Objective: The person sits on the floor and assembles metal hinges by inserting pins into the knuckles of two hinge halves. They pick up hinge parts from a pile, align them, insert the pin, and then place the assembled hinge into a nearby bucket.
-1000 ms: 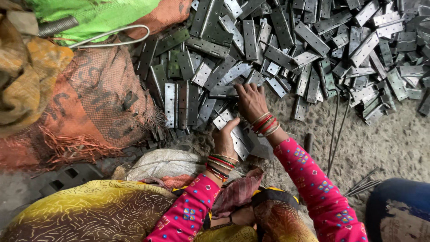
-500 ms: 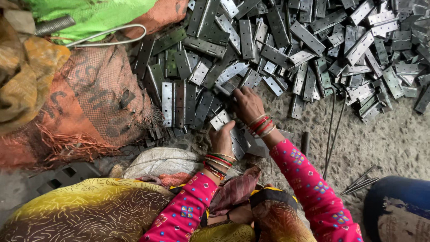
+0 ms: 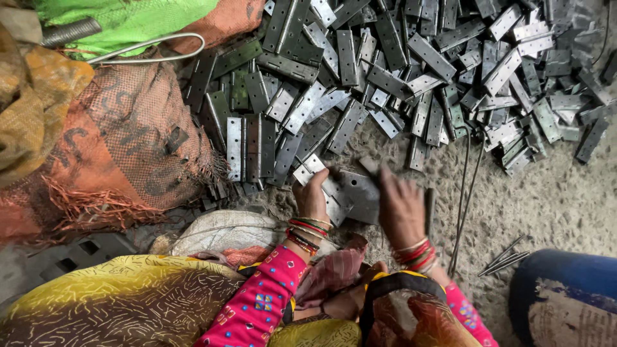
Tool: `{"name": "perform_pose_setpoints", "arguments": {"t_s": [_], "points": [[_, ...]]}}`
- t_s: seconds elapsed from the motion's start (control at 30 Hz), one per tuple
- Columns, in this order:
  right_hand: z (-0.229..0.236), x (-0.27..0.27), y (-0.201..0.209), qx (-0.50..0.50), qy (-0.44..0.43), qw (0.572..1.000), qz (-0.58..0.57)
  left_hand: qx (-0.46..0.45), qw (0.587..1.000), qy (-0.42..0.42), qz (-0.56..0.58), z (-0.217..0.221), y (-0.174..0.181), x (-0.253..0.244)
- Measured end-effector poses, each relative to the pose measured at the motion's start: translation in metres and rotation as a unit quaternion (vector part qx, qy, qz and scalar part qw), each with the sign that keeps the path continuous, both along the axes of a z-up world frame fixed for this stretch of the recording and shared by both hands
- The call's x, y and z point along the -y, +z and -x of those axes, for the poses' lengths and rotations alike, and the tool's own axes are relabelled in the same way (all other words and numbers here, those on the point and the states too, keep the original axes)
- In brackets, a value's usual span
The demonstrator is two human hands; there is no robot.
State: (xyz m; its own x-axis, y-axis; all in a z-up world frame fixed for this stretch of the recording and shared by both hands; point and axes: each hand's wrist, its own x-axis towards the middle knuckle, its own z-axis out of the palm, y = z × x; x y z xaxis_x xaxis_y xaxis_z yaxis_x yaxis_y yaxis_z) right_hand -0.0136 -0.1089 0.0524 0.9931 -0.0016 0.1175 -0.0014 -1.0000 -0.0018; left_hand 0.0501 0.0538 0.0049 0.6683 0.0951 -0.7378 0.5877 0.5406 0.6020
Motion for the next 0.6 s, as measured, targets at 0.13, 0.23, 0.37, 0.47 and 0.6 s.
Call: {"name": "perform_pose_setpoints", "arguments": {"t_s": [0.13,0.23,0.37,0.47,0.6], "points": [[0.034,-0.002,-0.035,0.089,0.031,0.995,0.019,-0.019,1.0,0.021,0.003,-0.001,-0.018,0.002],[0.037,0.005,-0.052,0.071,-0.006,0.996,-0.059,-0.002,1.0,0.029,-0.001,-0.001,-0.021,0.005],[0.029,0.019,-0.05,0.005,-0.041,0.976,-0.213,-0.005,0.999,-0.014,-0.034,-0.002,-0.015,0.004],[0.018,0.021,-0.025,-0.025,-0.087,0.921,-0.378,0.022,0.999,-0.013,-0.048,0.0,-0.012,0.002],[0.02,0.024,0.033,0.193,-0.029,0.877,-0.44,0.082,0.996,-0.002,0.023,0.004,-0.009,0.001]]}}
